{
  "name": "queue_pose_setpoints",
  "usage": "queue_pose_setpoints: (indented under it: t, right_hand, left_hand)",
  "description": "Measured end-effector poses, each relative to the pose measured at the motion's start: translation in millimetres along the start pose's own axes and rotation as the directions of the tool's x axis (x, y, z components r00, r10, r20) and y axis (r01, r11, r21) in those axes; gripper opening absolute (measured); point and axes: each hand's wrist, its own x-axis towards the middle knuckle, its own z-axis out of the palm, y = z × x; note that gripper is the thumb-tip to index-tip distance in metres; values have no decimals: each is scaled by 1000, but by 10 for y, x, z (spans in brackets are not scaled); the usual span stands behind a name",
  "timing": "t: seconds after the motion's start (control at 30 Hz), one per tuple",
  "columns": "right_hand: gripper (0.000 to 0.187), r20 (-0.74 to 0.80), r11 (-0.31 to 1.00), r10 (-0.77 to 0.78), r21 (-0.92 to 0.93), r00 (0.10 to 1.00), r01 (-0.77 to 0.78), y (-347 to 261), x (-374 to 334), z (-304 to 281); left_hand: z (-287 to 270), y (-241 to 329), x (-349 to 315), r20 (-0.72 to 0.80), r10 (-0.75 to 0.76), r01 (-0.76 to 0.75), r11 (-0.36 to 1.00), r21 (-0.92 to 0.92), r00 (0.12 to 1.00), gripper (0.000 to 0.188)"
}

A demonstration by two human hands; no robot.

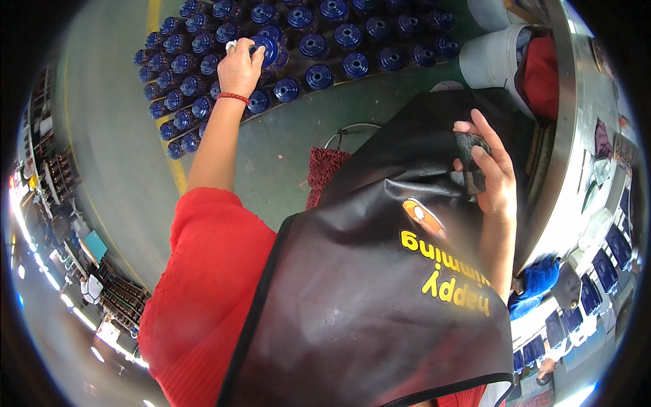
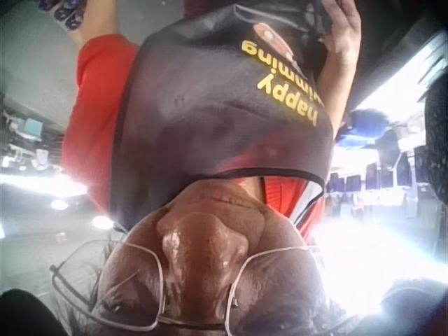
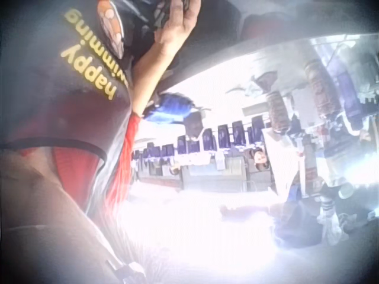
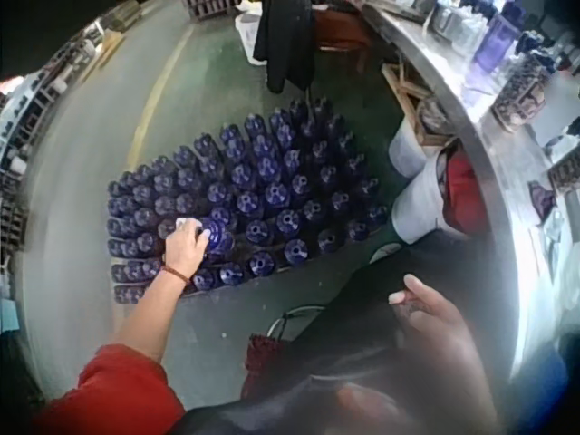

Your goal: The person places a blue ceramic bottle on a stand, applies a decorative label to its surface, and smooths it with a green tool. The person repeats this process on multiple bottles, handling each one individually and placing finished bottles aside.

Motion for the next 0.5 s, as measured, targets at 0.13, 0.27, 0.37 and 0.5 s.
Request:
queue_pose_setpoints:
  t: [0.13, 0.27, 0.37, 0.5]
  right_hand:
    - [55, -13, 997, -41, -68, 999, 40, -48, -48, -37]
    - [57, -70, 995, -41, -94, 997, 34, -81, -93, -72]
    - [59, -87, 994, -43, -101, 995, 34, -76, -120, -85]
    - [59, -132, 996, -21, -94, 991, 8, -40, -144, -82]
  left_hand:
    - [531, -254, -110, 91, -94, 84, 990, 114, 991, 32]
    - [968, -385, -141, 159, -236, 220, 969, 111, 959, 33]
    - [1265, -450, -151, 200, -308, 298, 951, 79, 930, 34]
    - [1614, -499, -224, 248, -360, 344, 933, 104, 900, 36]
